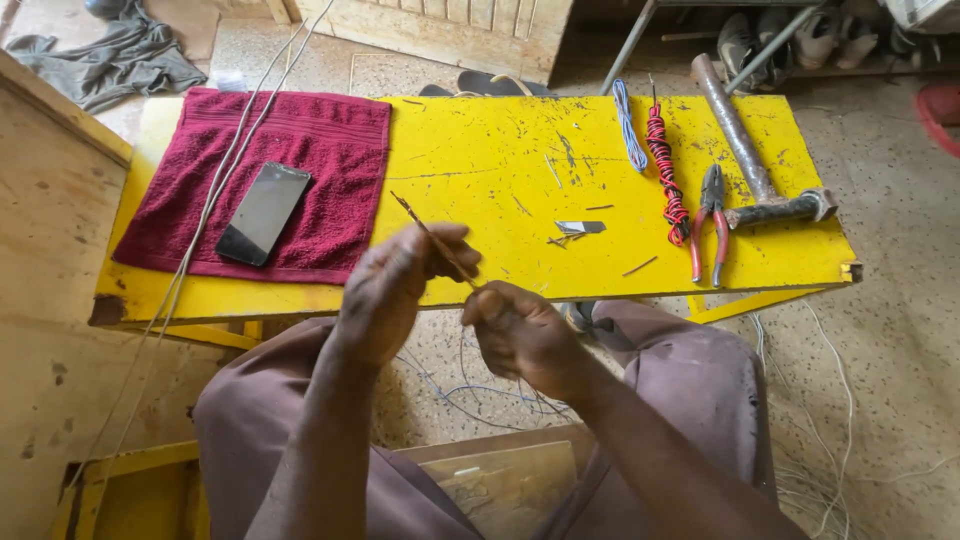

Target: Stripping insulation from thin copper wires and twisting them together at a workbench.

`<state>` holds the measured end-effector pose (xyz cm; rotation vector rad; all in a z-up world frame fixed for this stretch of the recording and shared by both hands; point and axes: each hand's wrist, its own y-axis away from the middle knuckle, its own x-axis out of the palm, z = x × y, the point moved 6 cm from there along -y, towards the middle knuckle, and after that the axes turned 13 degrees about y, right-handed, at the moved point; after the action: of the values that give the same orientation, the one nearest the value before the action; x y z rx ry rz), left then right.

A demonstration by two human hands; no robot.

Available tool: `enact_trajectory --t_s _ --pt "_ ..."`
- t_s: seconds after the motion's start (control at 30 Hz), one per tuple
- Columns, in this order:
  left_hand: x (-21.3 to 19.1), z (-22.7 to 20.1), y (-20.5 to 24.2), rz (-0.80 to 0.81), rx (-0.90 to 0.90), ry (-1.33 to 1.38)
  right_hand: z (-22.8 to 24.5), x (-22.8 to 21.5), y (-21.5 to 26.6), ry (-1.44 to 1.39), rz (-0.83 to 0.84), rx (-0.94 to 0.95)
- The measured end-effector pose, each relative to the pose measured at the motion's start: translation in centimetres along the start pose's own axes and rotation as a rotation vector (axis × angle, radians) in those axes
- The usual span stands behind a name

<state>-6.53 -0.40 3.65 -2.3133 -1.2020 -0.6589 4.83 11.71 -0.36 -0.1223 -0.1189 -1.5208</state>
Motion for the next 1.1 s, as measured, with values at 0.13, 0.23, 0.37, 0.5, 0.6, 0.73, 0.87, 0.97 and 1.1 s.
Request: enact_trajectory --t_s 0.13,0.23,0.37,0.5,0.6,0.73,0.87,0.97,1.1 --pt "3.9 -0.9 1.3 0.362 -0.016 0.133 -0.1 0.3 1.3 -0.564 0.198 0.123" --pt "4.8 -1.9 1.5 0.332 -0.01 0.135 0.2 0.5 1.4 -0.63 0.314 0.106" --pt "2.5 -0.9 1.0 0.093 0.024 -0.107 1.6 -0.6 0.8 -0.391 0.392 0.126" --pt "1.5 -1.5 1.1 -0.215 0.085 -0.46 2.0 -2.0 -0.7 0.273 0.036 0.049" --pt "1.4 -1.9 0.8 -0.147 0.058 -0.384 1.8 -1.9 -0.3 0.443 -0.037 0.122" --pt "5.6 -4.1 2.0 0.404 -0.092 -0.112 1.7 -0.8 1.9 -0.323 0.375 0.009" --pt "8.3 -6.0 2.8 0.627 -0.125 -0.056 1.2 -0.2 3.8 -0.653 0.491 0.048" --pt "9.8 -5.7 4.3 0.645 -0.189 0.083 -1.8 -0.8 4.9 -0.846 0.504 -0.01" --pt "10.1 -6.1 3.8 0.824 -0.172 0.059 3.2 1.7 4.4 -0.795 0.81 0.073"
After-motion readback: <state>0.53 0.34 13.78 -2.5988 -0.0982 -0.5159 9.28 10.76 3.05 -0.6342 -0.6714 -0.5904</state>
